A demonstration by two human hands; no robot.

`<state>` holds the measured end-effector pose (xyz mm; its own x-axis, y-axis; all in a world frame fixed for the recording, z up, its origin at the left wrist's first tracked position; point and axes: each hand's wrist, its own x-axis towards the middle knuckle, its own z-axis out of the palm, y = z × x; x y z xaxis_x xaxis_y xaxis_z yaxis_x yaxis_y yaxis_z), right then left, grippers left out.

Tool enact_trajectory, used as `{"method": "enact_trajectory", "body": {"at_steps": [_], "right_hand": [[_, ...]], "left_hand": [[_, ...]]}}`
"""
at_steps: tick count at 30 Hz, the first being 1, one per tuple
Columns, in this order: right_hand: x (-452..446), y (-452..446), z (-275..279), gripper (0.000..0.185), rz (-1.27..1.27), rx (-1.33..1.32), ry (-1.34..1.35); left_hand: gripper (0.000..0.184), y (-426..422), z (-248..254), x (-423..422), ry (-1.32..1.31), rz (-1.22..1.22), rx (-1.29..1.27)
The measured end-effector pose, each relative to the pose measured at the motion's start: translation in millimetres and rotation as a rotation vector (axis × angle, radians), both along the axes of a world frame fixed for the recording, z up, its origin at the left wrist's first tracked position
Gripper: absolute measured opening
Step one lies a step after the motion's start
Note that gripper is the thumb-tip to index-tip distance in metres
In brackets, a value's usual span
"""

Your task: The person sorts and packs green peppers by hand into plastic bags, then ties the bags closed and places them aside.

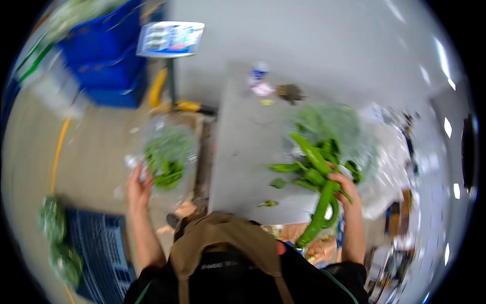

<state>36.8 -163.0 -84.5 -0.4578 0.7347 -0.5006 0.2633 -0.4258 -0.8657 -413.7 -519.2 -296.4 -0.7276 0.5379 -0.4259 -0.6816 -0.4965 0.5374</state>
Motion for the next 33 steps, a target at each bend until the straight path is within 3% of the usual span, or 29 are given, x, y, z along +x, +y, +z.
{"method": "enact_trajectory", "body": {"at_steps": [2, 7, 11, 15, 17, 19, 21, 23, 24, 26, 27, 28, 29, 30, 31, 32, 33], "right_hand": [[-32, -4, -10, 0.065, 0.101, -0.055, 0.14], [-143, -10, -30, 0.069, 0.446, -0.163, 0.243], [-246, -50, -54, 0.066, 0.731, -0.285, 0.04], [-342, -78, -127, 0.055, 1.008, -0.543, -0.062], [-378, -88, -164, 0.043, 1.033, -0.692, -0.159], [-419, -71, -243, 0.04, 1.007, -0.628, -0.214], [-444, -63, -292, 0.042, 0.931, -0.646, -0.231], [-459, -67, -312, 0.05, 0.803, -0.741, -0.205], [-460, -69, -317, 0.055, 0.692, -0.664, -0.228], [-453, -80, -322, 0.063, 0.453, -0.517, -0.271], [-442, -86, -323, 0.071, 0.524, -0.346, -0.246], [-429, -93, -317, 0.071, 0.585, -0.143, -0.292], [-407, -90, -316, 0.067, 0.71, -0.094, -0.066], [-381, -97, -280, 0.054, 0.693, 0.026, 0.042], [-351, -96, -246, 0.045, 0.722, -0.07, 0.239], [-324, -100, -214, 0.039, 0.666, -0.116, 0.346], [-295, -104, -175, 0.031, 0.561, -0.199, 0.441]], "left_hand": [[0.028, -8, 10, 2, 0.066, -0.07, 0.217], [0.024, -16, 40, 2, 0.15, -0.142, 0.187], [0.036, -27, 52, 4, 0.149, -0.198, 0.139], [0.042, -38, 52, 12, 0.205, -0.298, 0.094], [0.044, -44, 49, 16, 0.218, -0.354, 0.054], [0.048, -51, 44, 20, 0.242, -0.417, 0.02], [0.049, -57, 44, 22, 0.247, -0.463, 0.016], [0.043, -57, 50, 24, 0.235, -0.445, 0.055], [0.044, -56, 49, 23, 0.234, -0.4, 0.067], [0.045, -53, 49, 20, 0.224, -0.329, 0.088], [0.031, -50, 53, 20, 0.143, -0.245, 0.142], [0.03, -47, 49, 19, 0.052, -0.133, -0.016], [0.029, -43, 40, 15, -0.03, -0.049, -0.157], [0.023, -48, 27, 9, 0.065, -0.071, -0.012], [0.027, -34, 50, 8, -0.126, 0.141, -0.21], [0.031, -56, 10, 0, -0.038, 0.065, 0.028], [0.034, -68, 3, -7, -0.094, 0.04, 0.086]]}}
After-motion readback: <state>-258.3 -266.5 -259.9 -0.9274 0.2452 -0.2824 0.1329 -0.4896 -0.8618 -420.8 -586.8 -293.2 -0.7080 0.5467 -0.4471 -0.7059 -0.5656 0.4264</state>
